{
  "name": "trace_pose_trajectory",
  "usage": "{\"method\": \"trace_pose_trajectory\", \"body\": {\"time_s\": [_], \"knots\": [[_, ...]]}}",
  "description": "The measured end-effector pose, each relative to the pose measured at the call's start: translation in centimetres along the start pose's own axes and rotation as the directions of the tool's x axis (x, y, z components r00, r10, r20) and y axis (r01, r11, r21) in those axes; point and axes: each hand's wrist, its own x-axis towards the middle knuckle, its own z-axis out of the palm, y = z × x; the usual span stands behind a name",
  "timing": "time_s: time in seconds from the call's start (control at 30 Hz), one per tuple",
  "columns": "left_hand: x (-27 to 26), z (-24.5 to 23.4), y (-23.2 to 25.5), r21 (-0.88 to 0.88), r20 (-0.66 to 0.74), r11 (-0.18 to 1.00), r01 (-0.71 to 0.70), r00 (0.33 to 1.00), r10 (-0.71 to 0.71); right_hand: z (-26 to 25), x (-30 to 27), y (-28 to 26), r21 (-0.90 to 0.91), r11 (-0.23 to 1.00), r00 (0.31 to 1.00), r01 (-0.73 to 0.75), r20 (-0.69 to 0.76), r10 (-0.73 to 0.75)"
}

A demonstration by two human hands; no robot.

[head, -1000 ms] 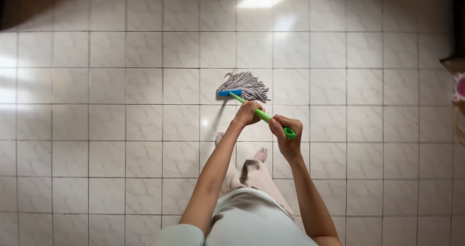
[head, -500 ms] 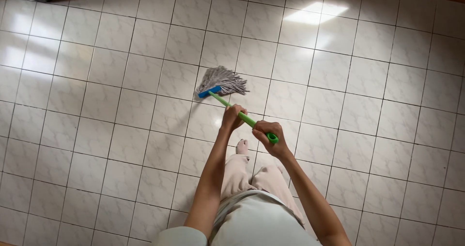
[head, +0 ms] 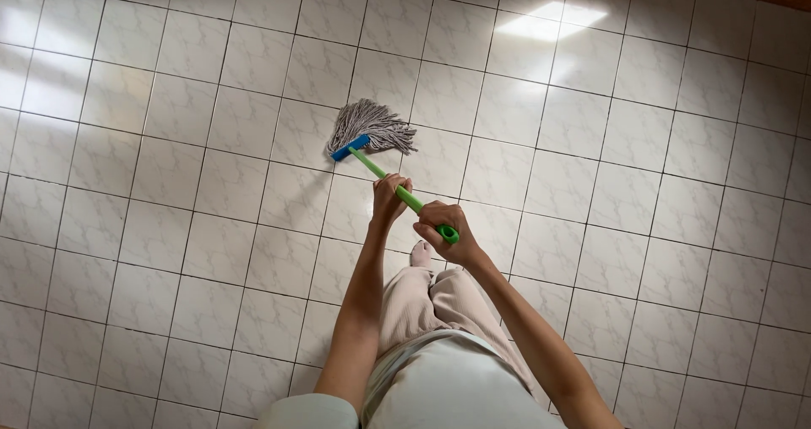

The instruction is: Mopping a tiled floor in a bedroom area.

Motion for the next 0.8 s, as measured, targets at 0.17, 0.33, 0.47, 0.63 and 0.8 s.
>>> {"method": "trace_pose_trajectory", "body": {"time_s": [0.17, 0.33, 0.47, 0.63, 0.8], "knots": [[-0.5, 0.0, -0.1, -0.031, -0.017, 0.999, -0.041, 0.999, 0.04, 0.3, -0.8, 0.2, 0.019, 0.998, 0.998, -0.056, 0.003, 0.056], [-1.2, 0.5, -0.3, -0.018, -0.025, 0.998, -0.066, 0.998, 0.065, 0.6, -1.8, 0.6, 0.006, 0.998, 0.998, -0.056, -0.003, 0.056], [-2.2, 0.2, 1.0, -0.11, -0.039, 0.993, -0.032, 0.999, 0.028, 0.2, -3.1, 0.3, 0.005, 1.0, 0.999, -0.024, 0.034, 0.024], [-3.1, 2.8, 1.8, -0.246, -0.038, 0.969, 0.002, 0.999, -0.012, -2.6, -4.3, -0.6, -0.015, 0.999, 0.993, -0.037, 0.112, 0.038], [-2.8, 6.4, 4.8, -0.171, -0.06, 0.985, -0.037, 0.998, 0.027, -8.3, -5.2, -1.4, 0.028, 0.996, 0.987, -0.079, 0.143, 0.074]]}}
